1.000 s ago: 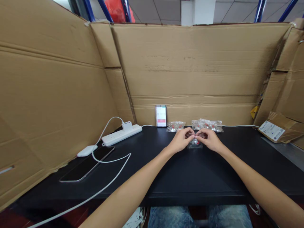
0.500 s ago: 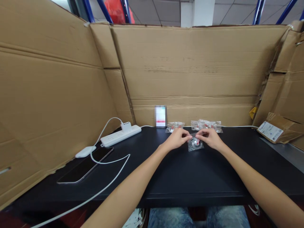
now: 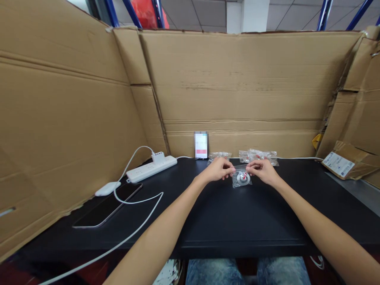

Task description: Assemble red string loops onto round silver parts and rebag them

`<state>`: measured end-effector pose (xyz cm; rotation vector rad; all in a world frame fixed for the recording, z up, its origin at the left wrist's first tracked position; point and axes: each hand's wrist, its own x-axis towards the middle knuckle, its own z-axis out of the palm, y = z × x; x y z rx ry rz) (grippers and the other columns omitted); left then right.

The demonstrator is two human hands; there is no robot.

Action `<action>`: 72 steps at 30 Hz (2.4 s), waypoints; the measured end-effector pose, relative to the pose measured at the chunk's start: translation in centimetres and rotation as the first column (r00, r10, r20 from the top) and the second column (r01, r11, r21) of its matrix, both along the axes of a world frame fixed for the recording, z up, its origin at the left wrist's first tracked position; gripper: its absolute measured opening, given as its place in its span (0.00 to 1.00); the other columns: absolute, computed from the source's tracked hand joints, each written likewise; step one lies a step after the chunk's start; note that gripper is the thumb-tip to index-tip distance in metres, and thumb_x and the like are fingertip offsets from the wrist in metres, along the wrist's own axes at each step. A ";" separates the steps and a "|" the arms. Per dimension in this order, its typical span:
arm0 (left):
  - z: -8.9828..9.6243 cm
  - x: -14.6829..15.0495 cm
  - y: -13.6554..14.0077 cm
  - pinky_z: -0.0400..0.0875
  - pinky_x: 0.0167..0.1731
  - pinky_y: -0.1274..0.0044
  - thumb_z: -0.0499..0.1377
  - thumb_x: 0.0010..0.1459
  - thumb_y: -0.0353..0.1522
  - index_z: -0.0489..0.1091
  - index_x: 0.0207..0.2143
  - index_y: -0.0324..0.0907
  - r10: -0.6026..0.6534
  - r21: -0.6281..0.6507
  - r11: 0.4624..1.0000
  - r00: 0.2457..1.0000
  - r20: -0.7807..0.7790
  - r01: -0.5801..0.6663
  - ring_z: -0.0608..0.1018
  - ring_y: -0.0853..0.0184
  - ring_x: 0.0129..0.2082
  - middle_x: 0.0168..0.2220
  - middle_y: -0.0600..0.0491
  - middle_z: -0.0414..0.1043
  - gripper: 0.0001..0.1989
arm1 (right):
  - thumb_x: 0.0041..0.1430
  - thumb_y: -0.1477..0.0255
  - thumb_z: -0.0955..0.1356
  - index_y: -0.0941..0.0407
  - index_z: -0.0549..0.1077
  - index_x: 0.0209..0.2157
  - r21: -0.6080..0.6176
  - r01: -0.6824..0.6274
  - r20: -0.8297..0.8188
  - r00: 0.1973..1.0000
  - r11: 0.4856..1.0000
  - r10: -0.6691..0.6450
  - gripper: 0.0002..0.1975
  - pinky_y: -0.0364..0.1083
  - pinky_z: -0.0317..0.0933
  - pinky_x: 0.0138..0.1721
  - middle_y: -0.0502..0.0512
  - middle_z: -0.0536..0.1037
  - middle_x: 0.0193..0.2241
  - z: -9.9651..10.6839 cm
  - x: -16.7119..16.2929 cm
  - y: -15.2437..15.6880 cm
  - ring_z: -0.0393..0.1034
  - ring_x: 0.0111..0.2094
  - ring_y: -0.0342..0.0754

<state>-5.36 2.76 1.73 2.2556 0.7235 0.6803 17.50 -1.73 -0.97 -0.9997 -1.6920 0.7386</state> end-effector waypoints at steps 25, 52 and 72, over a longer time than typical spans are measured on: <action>-3.2 -0.7 2.3 0.66 0.19 0.82 0.66 0.50 0.31 0.70 0.26 0.35 0.462 -0.602 0.783 0.795 0.394 -0.157 0.74 0.72 0.23 0.28 0.46 0.74 0.09 | 0.45 0.58 0.74 0.60 0.74 0.33 -0.190 0.105 -0.248 0.957 0.976 -0.151 0.20 0.44 0.69 0.25 0.60 0.80 0.29 -1.0 0.6 0.4 0.75 0.25 0.46; -4.3 -0.2 7.0 0.68 0.35 0.70 0.62 0.49 0.38 0.73 0.31 0.44 0.924 0.095 0.381 0.380 -0.030 -0.920 0.77 0.52 0.41 0.37 0.44 0.76 0.09 | 0.53 0.65 0.69 0.58 0.72 0.28 -0.189 0.103 0.050 0.994 0.976 -0.095 0.10 0.41 0.65 0.23 0.56 0.78 0.24 -1.8 0.5 0.7 0.71 0.22 0.43; -3.7 1.8 2.9 0.62 0.45 0.66 0.52 0.60 0.34 0.69 0.38 0.39 0.699 0.749 0.483 0.715 -0.019 -0.453 0.65 0.54 0.46 0.42 0.42 0.64 0.10 | 0.63 0.62 0.60 0.57 0.60 0.61 0.393 0.379 0.755 0.387 0.838 -0.529 0.27 0.61 0.46 0.59 0.63 0.58 0.63 -3.5 3.6 1.7 0.47 0.64 0.63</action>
